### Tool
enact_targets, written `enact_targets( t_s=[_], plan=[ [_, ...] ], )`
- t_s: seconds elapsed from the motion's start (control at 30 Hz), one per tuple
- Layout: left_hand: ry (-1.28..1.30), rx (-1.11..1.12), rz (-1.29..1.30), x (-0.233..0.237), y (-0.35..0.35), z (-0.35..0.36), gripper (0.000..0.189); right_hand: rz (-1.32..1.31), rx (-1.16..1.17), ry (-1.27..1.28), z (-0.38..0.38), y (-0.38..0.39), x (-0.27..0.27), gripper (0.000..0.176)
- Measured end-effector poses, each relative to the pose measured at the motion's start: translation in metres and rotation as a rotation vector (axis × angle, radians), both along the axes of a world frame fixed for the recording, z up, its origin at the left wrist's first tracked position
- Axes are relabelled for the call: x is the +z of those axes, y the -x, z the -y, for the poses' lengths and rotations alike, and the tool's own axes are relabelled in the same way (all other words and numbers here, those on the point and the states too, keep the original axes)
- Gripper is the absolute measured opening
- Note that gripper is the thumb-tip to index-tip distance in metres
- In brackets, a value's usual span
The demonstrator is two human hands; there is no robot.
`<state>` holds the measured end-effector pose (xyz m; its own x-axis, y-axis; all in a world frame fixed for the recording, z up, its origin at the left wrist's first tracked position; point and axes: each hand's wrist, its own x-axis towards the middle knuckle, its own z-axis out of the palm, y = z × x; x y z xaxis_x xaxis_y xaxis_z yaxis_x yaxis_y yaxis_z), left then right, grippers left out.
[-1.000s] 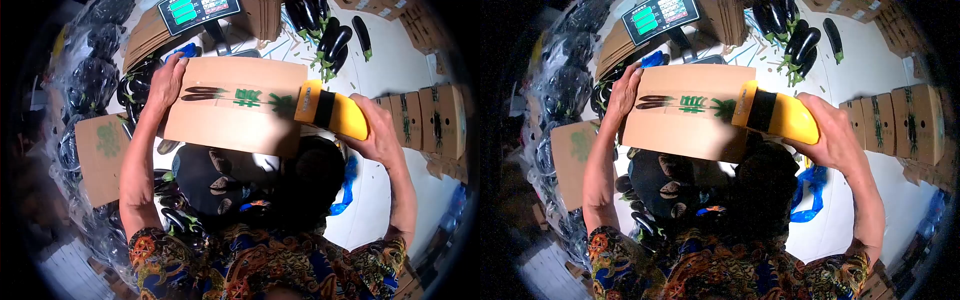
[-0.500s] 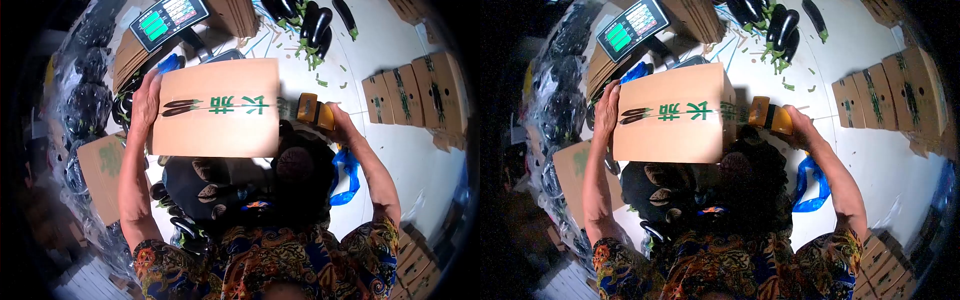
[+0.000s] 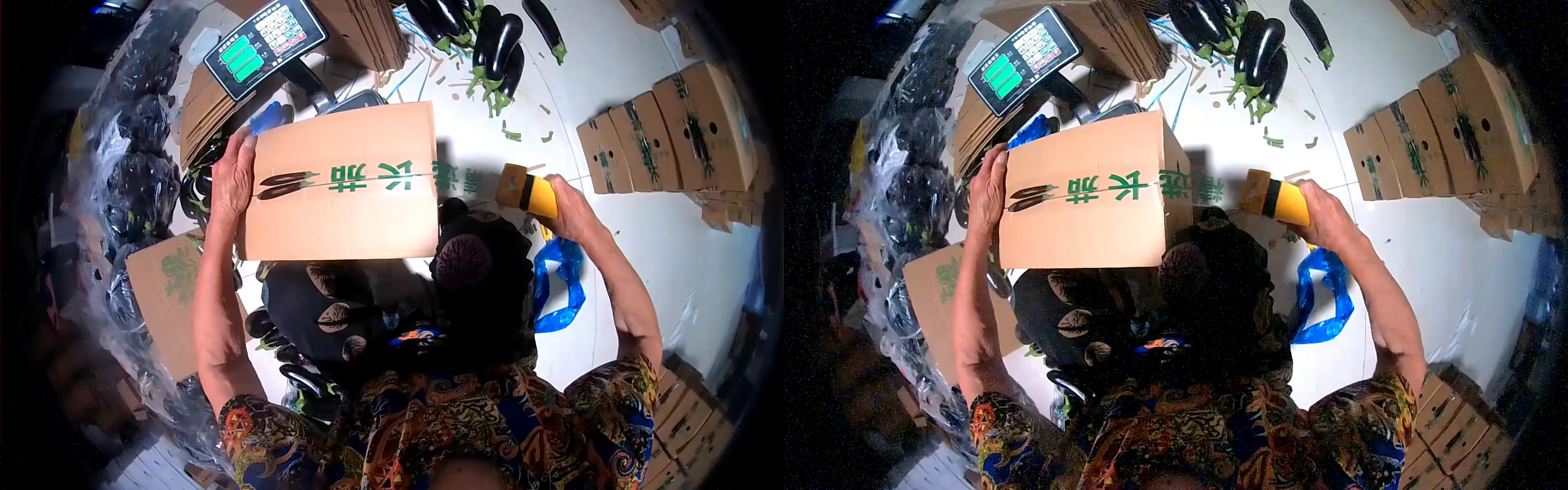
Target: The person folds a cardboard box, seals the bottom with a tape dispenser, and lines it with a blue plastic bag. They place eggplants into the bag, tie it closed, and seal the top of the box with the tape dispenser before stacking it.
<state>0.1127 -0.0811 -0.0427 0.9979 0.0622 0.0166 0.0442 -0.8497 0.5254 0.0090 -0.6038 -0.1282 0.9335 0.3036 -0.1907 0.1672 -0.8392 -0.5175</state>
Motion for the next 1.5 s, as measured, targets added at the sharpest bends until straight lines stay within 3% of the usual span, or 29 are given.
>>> enact_targets(
  t_s=[0.1, 0.23, 0.27, 0.3, 0.33, 0.4, 0.5, 0.57, 0.67, 0.77, 0.87, 0.9, 0.97, 1.03, 1.1, 1.13, 1.23, 1.3, 1.4, 1.43, 1.5],
  plan=[
    [-0.002, -0.007, -0.008, 0.003, 0.0, 0.003, 0.046, 0.021, 0.062, 0.153, -0.007, -0.001, 0.027, 0.046],
    [-0.037, 0.009, -0.019, 0.003, 0.0, 0.005, 0.046, -0.045, 0.121, 0.325, -0.076, -0.028, 0.063, 0.038],
    [-0.041, 0.027, -0.042, 0.004, -0.001, 0.007, 0.045, 0.155, 0.269, 0.321, -0.097, -0.039, 0.047, 0.031],
    [-0.036, 0.014, -0.027, 0.002, 0.0, 0.006, 0.045, 0.135, 0.377, 0.293, -0.119, -0.06, 0.048, 0.02],
    [-0.031, 0.006, -0.001, 0.001, 0.0, 0.004, 0.044, 0.606, 0.449, 0.33, -0.13, -0.064, 0.026, 0.018],
    [-0.025, -0.011, 0.06, -0.002, 0.001, 0.002, 0.043, 0.193, 0.443, 0.184, -0.139, -0.09, -0.007, 0.023],
    [0.071, 0.017, -0.028, 0.001, 0.0, 0.0, 0.044, -0.225, 0.29, 0.082, -0.128, -0.105, -0.027, 0.034],
    [0.086, 0.014, -0.02, -0.002, -0.001, -0.001, 0.047, -0.118, 0.356, 0.523, -0.111, -0.107, -0.035, 0.039],
    [0.094, 0.036, -0.038, 0.002, -0.001, 0.004, 0.05, -0.307, 0.09, 0.416, -0.085, -0.092, -0.053, 0.049],
    [0.121, 0.036, -0.018, -0.001, 0.0, 0.002, 0.048, -0.311, -0.041, 0.212, -0.044, -0.08, -0.143, 0.055],
    [0.122, 0.049, -0.016, -0.001, 0.001, 0.002, 0.047, -0.024, -0.136, 0.517, -0.05, -0.064, -0.137, 0.054],
    [0.104, 0.043, -0.004, -0.001, 0.0, 0.0, 0.047, 0.267, -0.202, 0.411, -0.055, -0.061, -0.14, 0.05],
    [0.075, 0.026, 0.018, -0.004, -0.002, -0.001, 0.047, 0.112, -0.288, -0.253, -0.082, -0.079, -0.097, 0.041],
    [0.055, 0.045, 0.005, -0.006, -0.003, 0.0, 0.046, 0.088, -0.422, -0.683, -0.131, -0.08, -0.04, 0.035],
    [0.04, 0.062, -0.007, -0.002, -0.002, 0.005, 0.045, 0.367, -0.337, -0.864, -0.181, -0.077, -0.034, 0.035],
    [0.02, 0.063, 0.021, -0.001, -0.001, 0.007, 0.044, 0.475, -0.279, -0.821, -0.196, -0.083, -0.042, 0.037],
    [0.027, 0.103, 0.009, 0.0, -0.003, 0.005, 0.043, 0.509, -0.31, -0.76, -0.202, -0.101, -0.087, 0.04],
    [0.029, 0.105, 0.012, -0.003, -0.004, -0.001, 0.045, 0.232, -0.354, -0.701, -0.196, -0.096, -0.148, 0.039],
    [0.096, 0.15, 0.042, -0.01, -0.001, -0.031, 0.048, -0.019, -0.547, -0.684, -0.204, -0.093, -0.151, 0.043],
    [0.139, 0.134, 0.06, -0.016, -0.001, -0.05, 0.049, -0.218, -0.633, -0.851, -0.209, -0.087, -0.146, 0.048],
    [0.252, 0.158, 0.01, -0.021, 0.001, -0.079, 0.049, -0.986, -0.488, -1.736, -0.21, -0.096, -0.129, 0.051]
  ],
)
